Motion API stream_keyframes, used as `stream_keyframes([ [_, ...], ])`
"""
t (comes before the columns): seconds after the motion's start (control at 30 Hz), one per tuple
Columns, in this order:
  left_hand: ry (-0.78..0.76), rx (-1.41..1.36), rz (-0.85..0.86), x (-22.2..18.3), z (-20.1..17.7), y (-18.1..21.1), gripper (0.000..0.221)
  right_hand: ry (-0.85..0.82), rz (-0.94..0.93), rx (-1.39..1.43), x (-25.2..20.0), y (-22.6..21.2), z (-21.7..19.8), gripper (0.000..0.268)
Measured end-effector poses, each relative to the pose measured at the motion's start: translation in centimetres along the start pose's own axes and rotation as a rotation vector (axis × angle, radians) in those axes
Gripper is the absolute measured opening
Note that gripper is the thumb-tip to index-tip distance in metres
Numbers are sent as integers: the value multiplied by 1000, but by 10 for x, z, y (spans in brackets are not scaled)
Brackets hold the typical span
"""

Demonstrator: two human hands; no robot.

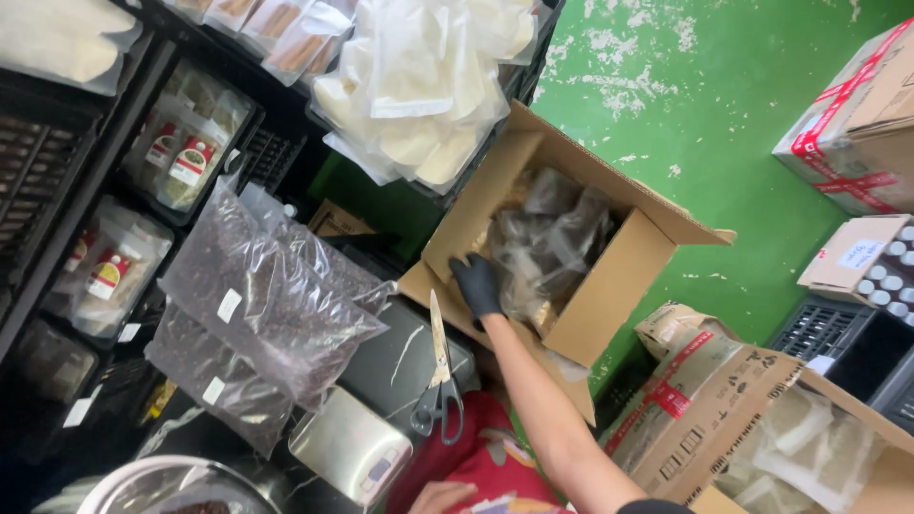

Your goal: Scooping cloves into small plastic bags, weighing them on a digital scale, and packing the bags into a cardboard box.

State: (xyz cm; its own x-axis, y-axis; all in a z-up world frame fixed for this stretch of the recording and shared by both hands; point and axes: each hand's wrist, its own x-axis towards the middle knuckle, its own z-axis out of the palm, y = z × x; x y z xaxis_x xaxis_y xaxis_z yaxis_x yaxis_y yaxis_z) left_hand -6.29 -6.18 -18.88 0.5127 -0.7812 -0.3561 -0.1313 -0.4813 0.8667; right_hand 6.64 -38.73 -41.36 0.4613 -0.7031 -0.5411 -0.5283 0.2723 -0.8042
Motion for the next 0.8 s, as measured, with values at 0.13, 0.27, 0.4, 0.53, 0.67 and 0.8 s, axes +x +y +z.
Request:
stream_keyframes([
  [0.13, 331, -22, 124, 22, -9, 96, 19, -132, 29, -319, 25, -33, 38, 48],
  [0.27, 340, -24, 57, 19, -24, 121, 18, -202, 69, -413, 17, -69, 32, 60],
  [0.4, 345, -17, 122, 12, -33, 122, 20, -166, 106, -438, -4, -76, 10, 55],
  [0.53, 323, -16, -82, 6, -34, 121, 23, -183, 148, -371, -34, -98, -15, 57],
  [0.67, 341, -20, -117, 1, -33, 111, 22, -143, 70, -343, -16, -77, -17, 48],
  [0.8, 358, -19, -160, -8, -30, 105, 23, -176, 11, -383, 24, -51, -4, 61],
])
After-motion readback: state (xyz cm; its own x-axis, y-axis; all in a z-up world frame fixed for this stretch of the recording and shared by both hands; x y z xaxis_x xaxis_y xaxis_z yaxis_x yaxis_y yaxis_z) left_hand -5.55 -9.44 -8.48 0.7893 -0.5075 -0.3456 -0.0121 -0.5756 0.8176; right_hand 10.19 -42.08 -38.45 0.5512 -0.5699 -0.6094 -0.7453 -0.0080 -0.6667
